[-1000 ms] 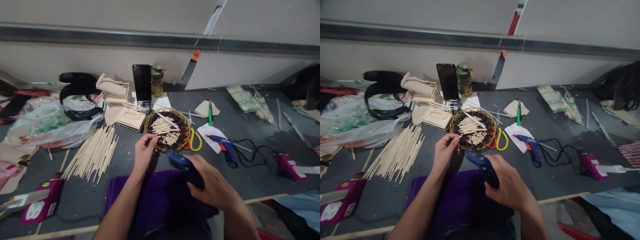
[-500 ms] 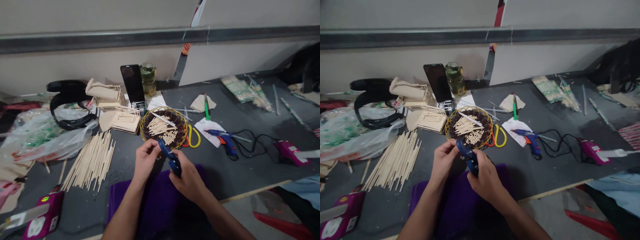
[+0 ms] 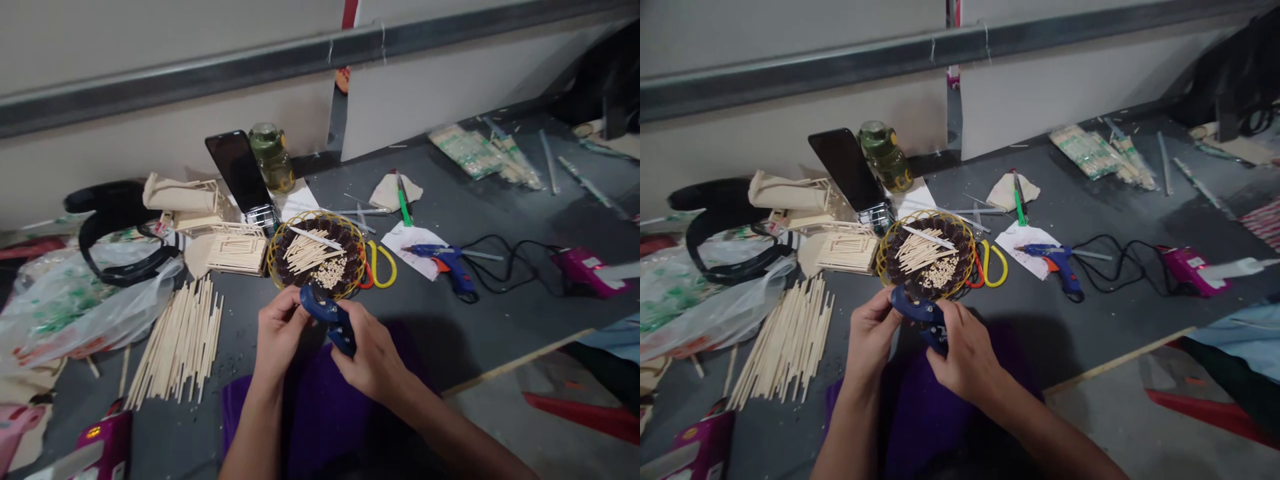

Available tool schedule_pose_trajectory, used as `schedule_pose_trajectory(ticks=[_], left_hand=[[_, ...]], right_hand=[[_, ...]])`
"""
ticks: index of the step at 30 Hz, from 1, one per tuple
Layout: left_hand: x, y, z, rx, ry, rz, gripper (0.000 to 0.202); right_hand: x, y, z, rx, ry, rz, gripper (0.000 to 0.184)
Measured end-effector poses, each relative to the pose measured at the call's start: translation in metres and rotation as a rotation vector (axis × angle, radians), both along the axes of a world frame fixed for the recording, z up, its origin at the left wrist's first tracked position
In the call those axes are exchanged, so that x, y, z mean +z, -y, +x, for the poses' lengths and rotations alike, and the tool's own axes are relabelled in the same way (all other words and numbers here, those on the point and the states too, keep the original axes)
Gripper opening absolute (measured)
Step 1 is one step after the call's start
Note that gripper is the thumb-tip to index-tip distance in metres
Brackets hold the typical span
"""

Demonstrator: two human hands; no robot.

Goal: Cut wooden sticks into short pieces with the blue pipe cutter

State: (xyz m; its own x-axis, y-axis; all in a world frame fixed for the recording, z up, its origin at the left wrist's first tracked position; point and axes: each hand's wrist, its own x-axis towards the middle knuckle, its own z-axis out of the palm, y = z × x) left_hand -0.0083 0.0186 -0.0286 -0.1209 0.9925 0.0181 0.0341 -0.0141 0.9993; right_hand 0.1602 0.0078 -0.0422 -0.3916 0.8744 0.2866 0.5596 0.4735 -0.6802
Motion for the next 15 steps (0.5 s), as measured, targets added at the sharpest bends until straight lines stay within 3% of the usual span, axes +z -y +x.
schedule_pose_trajectory(ticks=[9, 15], left_hand=[[0.0052, -0.0006, -0.0010, -0.012, -0.063, 0.013, 0.026], [-0.0002, 0.0005, -0.0017, -0.044, 0.067, -0.042, 0.025]], right_hand=[[-0.0015, -0.0032, 0.0046, 0.035, -0.061, -0.036, 0.053], [0.0041, -0.0043, 0.0062, 0.054, -0.144, -0.246, 0.048]])
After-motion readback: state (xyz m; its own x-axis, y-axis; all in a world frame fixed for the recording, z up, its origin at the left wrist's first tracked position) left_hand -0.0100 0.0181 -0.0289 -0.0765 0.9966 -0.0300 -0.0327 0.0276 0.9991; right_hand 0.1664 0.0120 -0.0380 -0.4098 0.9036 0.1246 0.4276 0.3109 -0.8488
